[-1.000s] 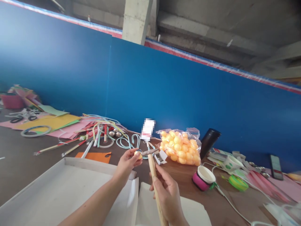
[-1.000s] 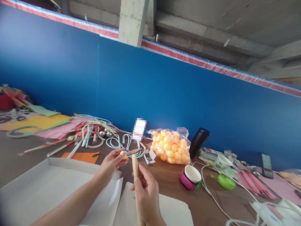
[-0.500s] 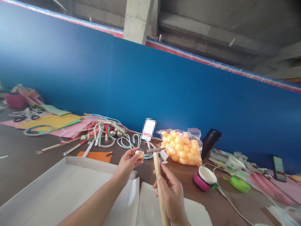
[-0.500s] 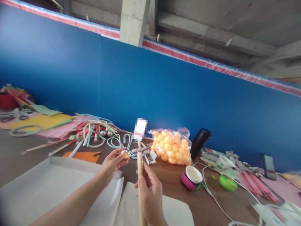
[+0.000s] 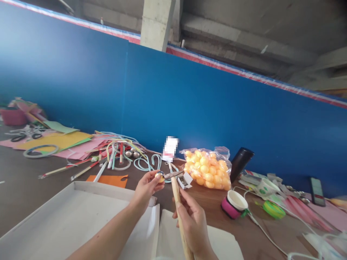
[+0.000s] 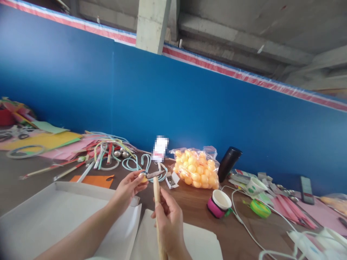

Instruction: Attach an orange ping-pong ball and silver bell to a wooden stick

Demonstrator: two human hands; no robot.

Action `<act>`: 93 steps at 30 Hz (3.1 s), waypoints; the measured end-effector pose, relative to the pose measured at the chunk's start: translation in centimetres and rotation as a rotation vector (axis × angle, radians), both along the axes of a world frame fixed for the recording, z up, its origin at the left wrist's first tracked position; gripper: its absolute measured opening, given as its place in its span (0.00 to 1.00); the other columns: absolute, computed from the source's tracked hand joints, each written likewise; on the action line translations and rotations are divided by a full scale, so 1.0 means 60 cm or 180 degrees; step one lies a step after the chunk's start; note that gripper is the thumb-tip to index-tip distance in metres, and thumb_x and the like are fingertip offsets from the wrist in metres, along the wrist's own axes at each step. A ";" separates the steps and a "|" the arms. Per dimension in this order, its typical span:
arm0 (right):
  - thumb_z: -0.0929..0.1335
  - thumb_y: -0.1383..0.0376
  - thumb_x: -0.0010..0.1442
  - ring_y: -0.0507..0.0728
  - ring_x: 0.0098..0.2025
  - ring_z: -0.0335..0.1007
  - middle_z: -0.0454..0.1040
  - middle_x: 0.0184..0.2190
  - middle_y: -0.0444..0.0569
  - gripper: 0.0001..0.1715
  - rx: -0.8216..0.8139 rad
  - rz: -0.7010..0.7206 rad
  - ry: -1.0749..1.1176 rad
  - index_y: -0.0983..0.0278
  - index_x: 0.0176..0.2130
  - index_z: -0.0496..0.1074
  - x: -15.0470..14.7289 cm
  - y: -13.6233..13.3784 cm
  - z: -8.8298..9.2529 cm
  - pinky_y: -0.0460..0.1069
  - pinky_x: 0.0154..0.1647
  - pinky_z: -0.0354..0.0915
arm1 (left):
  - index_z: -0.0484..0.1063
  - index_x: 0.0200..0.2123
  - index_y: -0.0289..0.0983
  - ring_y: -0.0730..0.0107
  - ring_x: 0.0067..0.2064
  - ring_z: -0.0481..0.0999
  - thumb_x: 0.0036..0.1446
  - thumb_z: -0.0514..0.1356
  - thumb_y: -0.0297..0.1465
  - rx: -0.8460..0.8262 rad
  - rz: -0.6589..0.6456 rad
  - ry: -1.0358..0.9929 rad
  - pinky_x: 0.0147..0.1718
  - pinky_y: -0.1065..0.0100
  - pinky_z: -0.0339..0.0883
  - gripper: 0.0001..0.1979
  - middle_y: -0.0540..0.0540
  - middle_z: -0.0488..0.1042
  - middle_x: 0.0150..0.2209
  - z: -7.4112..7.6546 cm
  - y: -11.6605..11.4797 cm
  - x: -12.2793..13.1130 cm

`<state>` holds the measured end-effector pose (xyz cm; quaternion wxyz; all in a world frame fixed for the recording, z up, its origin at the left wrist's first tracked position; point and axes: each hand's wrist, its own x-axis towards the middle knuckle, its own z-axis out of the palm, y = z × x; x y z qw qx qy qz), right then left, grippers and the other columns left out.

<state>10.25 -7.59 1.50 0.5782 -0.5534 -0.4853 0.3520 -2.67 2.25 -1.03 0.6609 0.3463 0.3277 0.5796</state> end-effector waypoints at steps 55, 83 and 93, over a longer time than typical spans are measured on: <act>0.67 0.58 0.52 0.53 0.22 0.66 0.73 0.32 0.52 0.29 -0.0017 0.0037 0.0122 0.66 0.52 0.66 0.002 -0.001 0.000 0.43 0.15 0.61 | 0.68 0.32 0.33 0.72 0.31 0.75 0.51 0.61 0.33 -0.0383 -0.0370 -0.0665 0.28 0.74 0.71 0.09 0.46 0.73 0.29 0.005 0.000 -0.002; 0.68 0.57 0.51 0.52 0.21 0.65 0.74 0.33 0.53 0.29 0.0008 0.0019 0.0191 0.65 0.52 0.67 0.000 -0.001 -0.001 0.43 0.15 0.60 | 0.69 0.32 0.30 0.75 0.27 0.73 0.54 0.58 0.30 -0.0477 -0.0394 -0.0840 0.26 0.75 0.71 0.07 0.45 0.72 0.26 0.008 -0.001 -0.004; 0.68 0.58 0.52 0.52 0.22 0.66 0.74 0.35 0.53 0.29 -0.0054 0.0041 0.0181 0.65 0.52 0.67 0.001 -0.002 -0.001 0.43 0.15 0.61 | 0.69 0.32 0.30 0.74 0.27 0.74 0.53 0.59 0.31 -0.0667 -0.0385 -0.0857 0.25 0.75 0.71 0.08 0.45 0.72 0.26 0.010 -0.003 -0.004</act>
